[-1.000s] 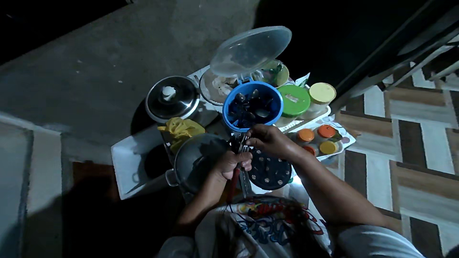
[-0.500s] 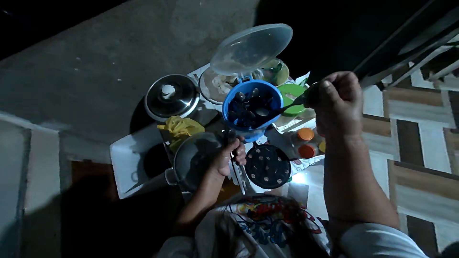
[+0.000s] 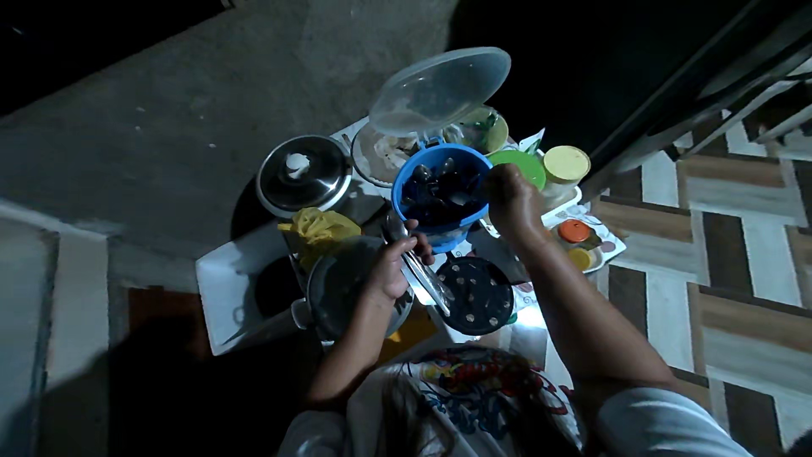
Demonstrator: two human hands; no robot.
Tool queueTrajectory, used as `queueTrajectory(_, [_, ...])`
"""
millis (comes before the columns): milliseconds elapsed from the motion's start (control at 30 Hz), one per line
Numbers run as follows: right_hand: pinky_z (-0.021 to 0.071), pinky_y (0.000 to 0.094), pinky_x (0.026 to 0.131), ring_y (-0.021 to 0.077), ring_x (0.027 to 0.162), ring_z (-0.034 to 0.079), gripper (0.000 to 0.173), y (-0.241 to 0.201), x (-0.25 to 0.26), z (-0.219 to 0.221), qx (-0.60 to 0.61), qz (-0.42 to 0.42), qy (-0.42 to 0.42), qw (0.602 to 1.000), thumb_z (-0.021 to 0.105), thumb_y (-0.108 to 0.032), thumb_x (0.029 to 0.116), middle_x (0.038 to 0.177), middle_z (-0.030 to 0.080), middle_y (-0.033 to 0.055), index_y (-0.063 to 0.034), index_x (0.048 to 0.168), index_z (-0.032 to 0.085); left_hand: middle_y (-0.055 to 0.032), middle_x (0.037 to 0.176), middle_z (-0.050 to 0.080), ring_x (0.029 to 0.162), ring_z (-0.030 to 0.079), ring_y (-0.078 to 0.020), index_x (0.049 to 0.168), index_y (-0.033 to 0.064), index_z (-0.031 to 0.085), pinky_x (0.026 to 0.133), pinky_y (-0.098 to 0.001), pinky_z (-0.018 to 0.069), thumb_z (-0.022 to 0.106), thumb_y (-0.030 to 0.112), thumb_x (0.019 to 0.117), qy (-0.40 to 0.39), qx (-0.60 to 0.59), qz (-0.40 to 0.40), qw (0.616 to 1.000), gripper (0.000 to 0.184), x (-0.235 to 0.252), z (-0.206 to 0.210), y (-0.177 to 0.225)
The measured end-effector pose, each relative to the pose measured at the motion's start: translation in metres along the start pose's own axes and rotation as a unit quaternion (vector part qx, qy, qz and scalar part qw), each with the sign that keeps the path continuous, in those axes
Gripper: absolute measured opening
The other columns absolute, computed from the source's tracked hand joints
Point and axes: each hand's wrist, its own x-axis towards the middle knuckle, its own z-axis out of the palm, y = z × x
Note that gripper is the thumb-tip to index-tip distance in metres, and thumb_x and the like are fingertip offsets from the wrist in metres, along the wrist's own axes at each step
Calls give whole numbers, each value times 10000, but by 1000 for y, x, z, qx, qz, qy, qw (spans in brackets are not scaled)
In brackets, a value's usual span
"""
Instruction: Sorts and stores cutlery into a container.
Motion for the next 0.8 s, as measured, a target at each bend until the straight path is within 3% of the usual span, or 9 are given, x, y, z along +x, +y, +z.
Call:
queueTrajectory(267, [543,608,861,434,958,696,205,-6,20,-6,-61,-8,-74,995,501,-58,1043,1014,692,271,73,1139,625,-25,872,670,744,691,-175,1276,137,529,752,-391,613,371,66,1054,62,59,29,996,282,7,18,19])
queueTrajectory(467, [542,625,859,440,956,702,227,24,9,9,-71,21,-87,993,519,-99,1048,1012,704,268,62,1130,657,-82,966,682,862,719,-232,1358,68,471,836,-432,616,355,92,1078,10,100,98,990,305,21,30,43])
queueTrajectory(633, [433,721,949,524,1170,581,258,10,-1,13,-138,20,-103,985,620,-154,1000,1210,656,286,37,1149,709,-57,918,701,846,716,-181,1311,8,517,852,-369,607,446,52,1055,-55,199,199,958,269,48,38,52])
queueTrajectory(733, [480,640,965,491,1170,589,303,-3,-14,24,-91,-52,-48,993,636,-98,951,1254,630,287,33,1219,683,-42,870,715,827,725,-166,1260,-15,539,846,-361,614,487,20,1024,-95,237,239,937,244,69,38,53])
queueTrajectory(800, [539,553,958,426,1120,645,370,-9,-18,34,-30,-69,-64,995,649,-95,951,1250,632,284,58,1288,635,-58,880,717,841,722,-173,1278,-37,537,873,-372,607,506,27,1013,-125,244,234,933,274,82,33,52])
